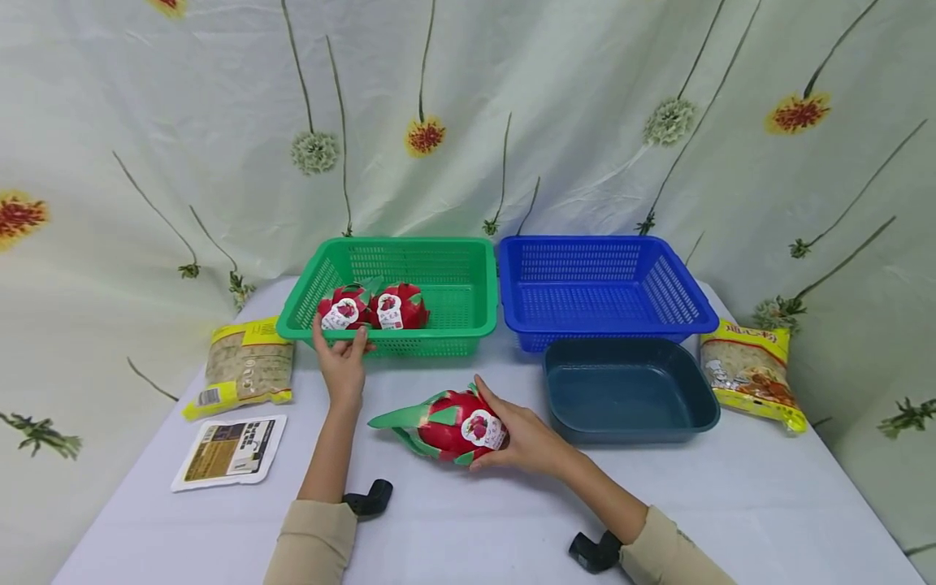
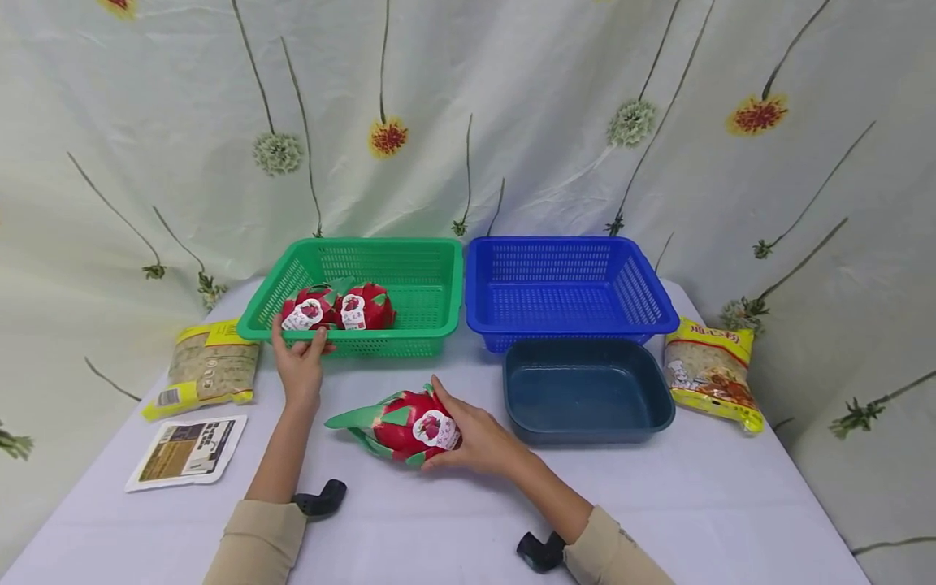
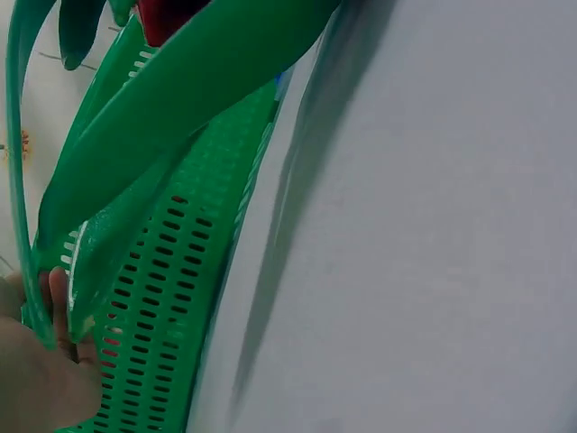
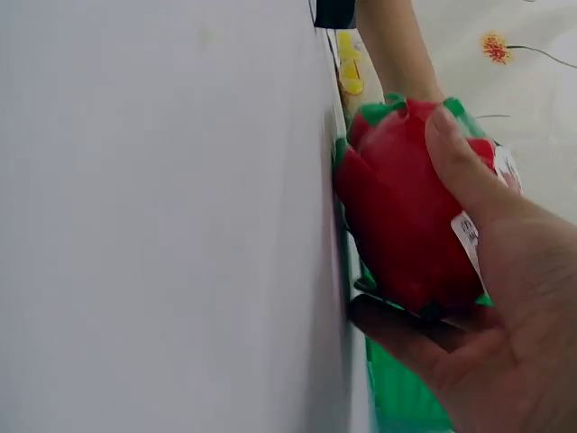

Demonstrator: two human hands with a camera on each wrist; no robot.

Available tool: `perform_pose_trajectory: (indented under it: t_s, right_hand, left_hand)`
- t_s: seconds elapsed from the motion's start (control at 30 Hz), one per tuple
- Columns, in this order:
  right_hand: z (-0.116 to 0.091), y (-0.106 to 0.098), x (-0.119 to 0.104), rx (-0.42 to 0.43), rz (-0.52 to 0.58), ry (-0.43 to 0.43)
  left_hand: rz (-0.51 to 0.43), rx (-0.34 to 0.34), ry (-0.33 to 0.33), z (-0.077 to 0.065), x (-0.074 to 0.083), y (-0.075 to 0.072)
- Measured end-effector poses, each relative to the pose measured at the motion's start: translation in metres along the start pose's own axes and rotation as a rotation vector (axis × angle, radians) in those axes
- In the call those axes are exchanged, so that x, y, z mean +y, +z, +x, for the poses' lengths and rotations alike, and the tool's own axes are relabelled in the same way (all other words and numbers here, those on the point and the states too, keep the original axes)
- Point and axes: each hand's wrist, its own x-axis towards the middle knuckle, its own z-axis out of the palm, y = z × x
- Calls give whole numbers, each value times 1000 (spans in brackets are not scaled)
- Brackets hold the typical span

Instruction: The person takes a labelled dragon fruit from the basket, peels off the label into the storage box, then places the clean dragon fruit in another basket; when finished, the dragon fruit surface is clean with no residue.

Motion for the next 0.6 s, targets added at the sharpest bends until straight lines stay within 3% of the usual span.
perform_pose_trajectory:
  t_s: [0.13,0.2,0.3,0.37,0.43,0.5,0.6]
  right_hand:
    - [2,5,6,94,18,-59]
    - [3,7,9,127,54,-72]
    - [5,10,13,151,117,-74]
    - [6,11,14,156,153,-76]
    - [7,12,15,153,195,-75]
    - [8,12,15,149,228,-73]
    - [8,11,16,144,240,-67]
  left_hand:
    - [112,-43,-87,-1,7,-4]
    - [197,-29,-97,-6,14,-7]
    - [273,7,-18,-17,24,-9]
    - [291,-41,108,-26,29,-8]
    - [314,-212,239,-35,32,-6]
    - [367,-469,349,-43,31,-3]
    - [528,-813,429,-56,24,4]
